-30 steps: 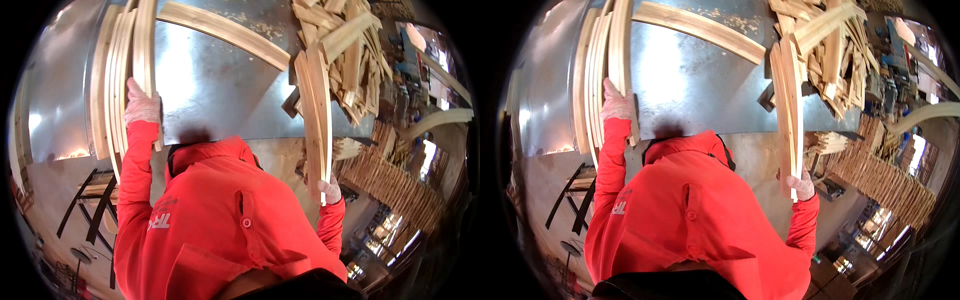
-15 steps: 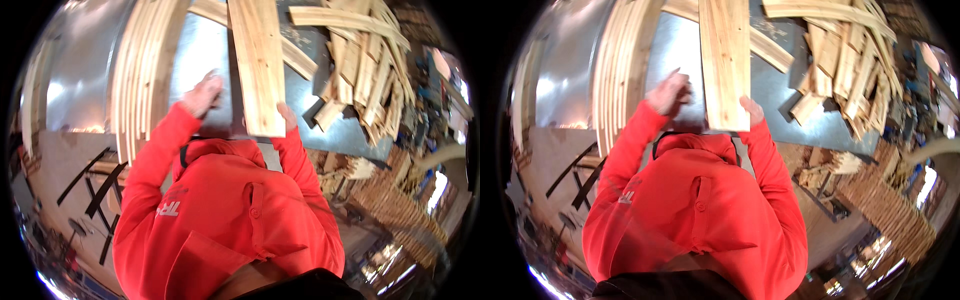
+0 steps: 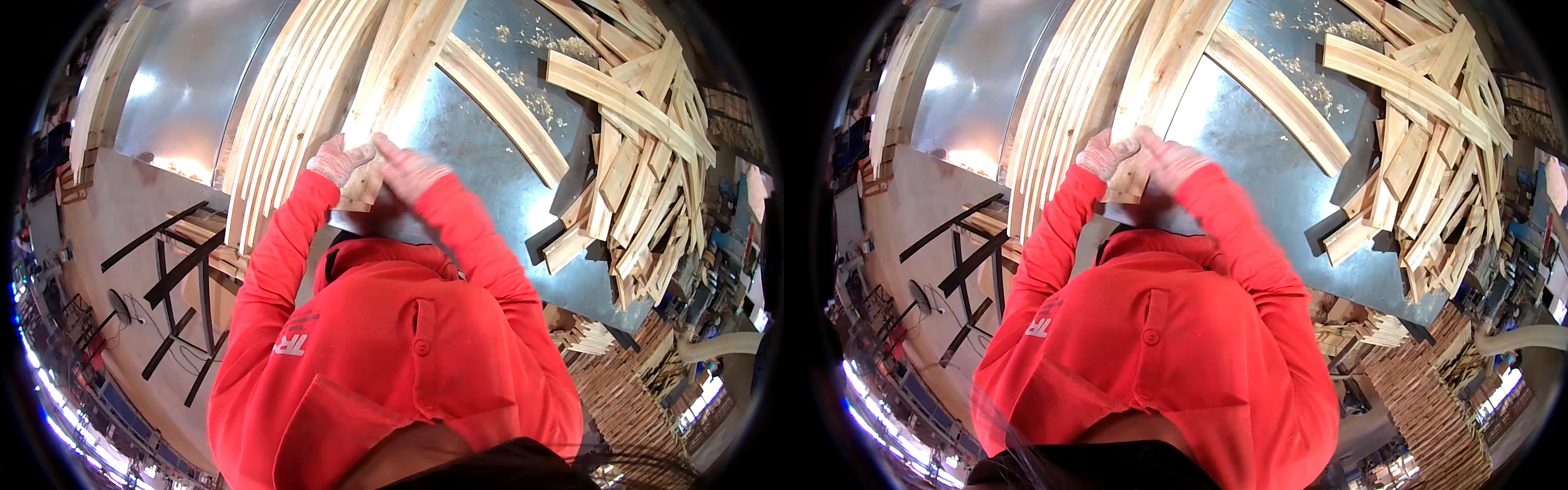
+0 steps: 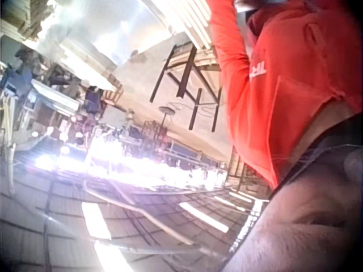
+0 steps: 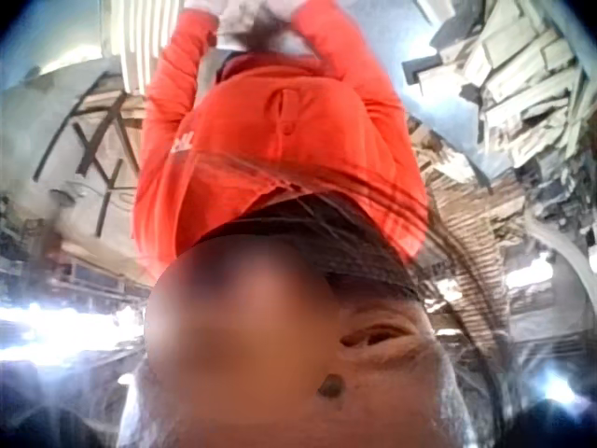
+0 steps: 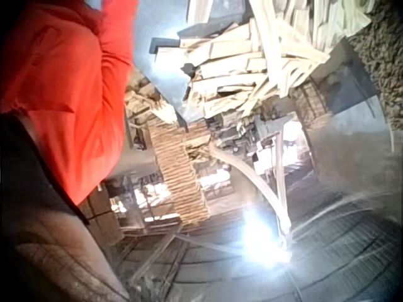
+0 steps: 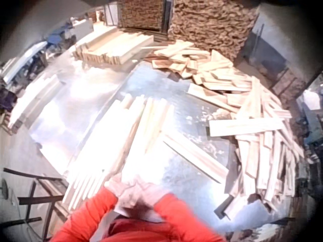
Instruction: The person sorts wooden planks on a metal table in a workshop. They pick up planks from a disorganized pile, inspect them, and stack them neatly on the left side of the table. The process involves repetitive picking, inspecting, and stacking of the wood pieces.
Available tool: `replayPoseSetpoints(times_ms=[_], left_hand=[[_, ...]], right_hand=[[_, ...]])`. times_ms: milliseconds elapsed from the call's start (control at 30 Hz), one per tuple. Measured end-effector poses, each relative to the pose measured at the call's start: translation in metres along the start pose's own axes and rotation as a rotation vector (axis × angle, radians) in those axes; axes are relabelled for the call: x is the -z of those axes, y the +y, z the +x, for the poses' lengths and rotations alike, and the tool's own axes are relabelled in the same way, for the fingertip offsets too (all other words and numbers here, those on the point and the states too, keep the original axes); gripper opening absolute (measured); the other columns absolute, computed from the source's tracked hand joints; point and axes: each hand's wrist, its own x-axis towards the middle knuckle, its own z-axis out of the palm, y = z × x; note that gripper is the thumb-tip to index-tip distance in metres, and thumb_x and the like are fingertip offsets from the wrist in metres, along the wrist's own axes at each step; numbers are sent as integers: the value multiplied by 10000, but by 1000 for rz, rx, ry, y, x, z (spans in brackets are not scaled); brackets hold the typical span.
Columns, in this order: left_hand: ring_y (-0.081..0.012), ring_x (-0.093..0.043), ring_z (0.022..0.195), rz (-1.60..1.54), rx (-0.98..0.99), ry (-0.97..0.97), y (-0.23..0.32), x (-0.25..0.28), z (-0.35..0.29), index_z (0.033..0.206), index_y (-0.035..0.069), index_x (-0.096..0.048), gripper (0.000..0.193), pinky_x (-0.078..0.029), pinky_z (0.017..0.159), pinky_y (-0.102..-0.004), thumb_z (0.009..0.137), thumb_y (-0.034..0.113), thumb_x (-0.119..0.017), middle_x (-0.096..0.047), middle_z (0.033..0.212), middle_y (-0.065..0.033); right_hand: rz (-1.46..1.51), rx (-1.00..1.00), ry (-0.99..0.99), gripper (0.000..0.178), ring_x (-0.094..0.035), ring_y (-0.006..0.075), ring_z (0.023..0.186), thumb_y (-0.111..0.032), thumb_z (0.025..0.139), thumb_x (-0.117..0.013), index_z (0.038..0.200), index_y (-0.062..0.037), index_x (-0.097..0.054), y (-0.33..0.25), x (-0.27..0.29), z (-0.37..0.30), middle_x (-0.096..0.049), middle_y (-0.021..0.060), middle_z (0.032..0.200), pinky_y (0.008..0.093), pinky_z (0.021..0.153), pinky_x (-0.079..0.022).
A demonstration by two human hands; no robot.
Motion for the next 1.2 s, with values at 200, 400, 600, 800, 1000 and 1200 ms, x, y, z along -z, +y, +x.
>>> replayPoseSetpoints(times_ms=[200,400,600,800,1000,1200], left_hand=[[-216,-590,1039,-112,38,-46,12,30,-16,1224,-42,-584,636,-452,927,-350,771,360,-780,-658,1122,-143],[-218,-588,1063,15,77,60,66,36,-66,1265,-49,-547,632,-451,938,-353,798,323,-754,-655,1145,-148],[-353,-591,1137,489,190,403,20,5,-59,1411,70,-398,735,-452,968,-419,819,358,-726,-586,1249,-257],[-396,-496,1252,580,-158,564,36,4,-70,1405,26,-366,793,-393,1049,-423,784,322,-761,-531,1304,-263],[-381,-476,1274,464,-386,891,57,108,-41,1397,-50,-386,784,-399,1064,-410,822,336,-751,-458,1390,-263],[-393,-423,1302,463,166,537,27,178,58,1400,56,-399,841,-359,1069,-426,876,713,-387,-434,1420,-230]], right_hand=[[-512,-309,748,1000,-357,454,1342,-699,783,-568,1542,-184,-170,177,47,13,-323,239,1501,485,1107,-319],[-127,-341,452,911,-491,363,1262,-595,795,-673,1527,-264,-243,249,68,-29,-473,236,1361,452,1030,-404],[1421,251,246,324,-652,221,991,-263,941,-574,1111,4,-644,284,13,-47,-696,132,1070,355,919,-488],[911,-51,457,401,-620,390,1006,-259,876,-591,1174,5,-552,120,-11,31,-658,248,1051,424,896,-485],[514,-184,447,927,-501,466,1212,-492,893,-546,1447,130,-139,-47,-21,76,-370,348,1419,431,1039,-401],[391,-188,299,930,-461,481,1252,-498,912,-523,1482,91,-83,-67,-4,65,-314,353,1454,450,1055,-387]])
